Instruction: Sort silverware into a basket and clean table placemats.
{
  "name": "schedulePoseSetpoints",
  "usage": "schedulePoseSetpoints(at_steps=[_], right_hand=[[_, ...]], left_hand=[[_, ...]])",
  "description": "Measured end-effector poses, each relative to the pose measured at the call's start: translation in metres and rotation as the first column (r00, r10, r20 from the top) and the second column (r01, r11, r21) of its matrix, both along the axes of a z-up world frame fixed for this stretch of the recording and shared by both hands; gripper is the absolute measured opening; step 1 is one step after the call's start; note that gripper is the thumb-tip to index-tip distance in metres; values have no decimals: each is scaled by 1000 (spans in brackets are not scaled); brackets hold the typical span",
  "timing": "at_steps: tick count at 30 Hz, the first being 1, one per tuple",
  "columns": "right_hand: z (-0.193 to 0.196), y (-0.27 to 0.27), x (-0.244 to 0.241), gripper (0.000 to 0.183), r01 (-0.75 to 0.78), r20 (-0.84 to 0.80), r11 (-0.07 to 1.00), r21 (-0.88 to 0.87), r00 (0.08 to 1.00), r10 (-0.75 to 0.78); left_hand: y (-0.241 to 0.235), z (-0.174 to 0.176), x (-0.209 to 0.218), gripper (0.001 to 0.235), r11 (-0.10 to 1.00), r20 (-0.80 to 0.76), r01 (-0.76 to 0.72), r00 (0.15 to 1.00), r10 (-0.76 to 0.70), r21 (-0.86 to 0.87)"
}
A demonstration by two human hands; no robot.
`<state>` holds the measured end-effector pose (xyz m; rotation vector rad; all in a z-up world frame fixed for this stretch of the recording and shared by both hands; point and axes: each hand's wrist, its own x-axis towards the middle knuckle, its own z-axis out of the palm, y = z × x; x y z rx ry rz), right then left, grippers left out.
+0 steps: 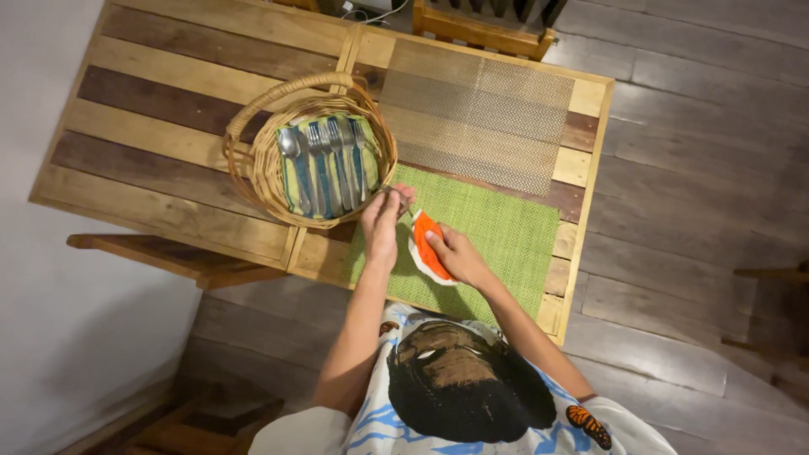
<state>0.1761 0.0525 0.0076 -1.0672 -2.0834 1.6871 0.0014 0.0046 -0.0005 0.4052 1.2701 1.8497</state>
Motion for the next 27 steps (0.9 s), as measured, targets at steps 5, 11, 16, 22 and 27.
schedulePoseSetpoints(at_steps=[5,11,16,22,27], right_hand=[[-6,-2,8,32,-58,-127,966,-250,992,26],[-5,-7,4,37,-1,-81,931,-365,996,-30],[-16,-2,0,44,29,-234,717,-697,935,-265],[-26,2,-7,38,212,-298,769,-603,835,-463],[-9,4,-14,32,368,-308,718,-590,720,-622]], left_hand=[[-4,8,-14,39,998,200,46,978,-56,51],[-10,22,14,35,985,200,161,969,-146,-59],[-7,-39,30,25,935,404,247,851,-335,255],[-12,16,46,45,956,-124,197,966,-228,-219],[-21,-20,77,59,894,7,289,952,-305,-343]])
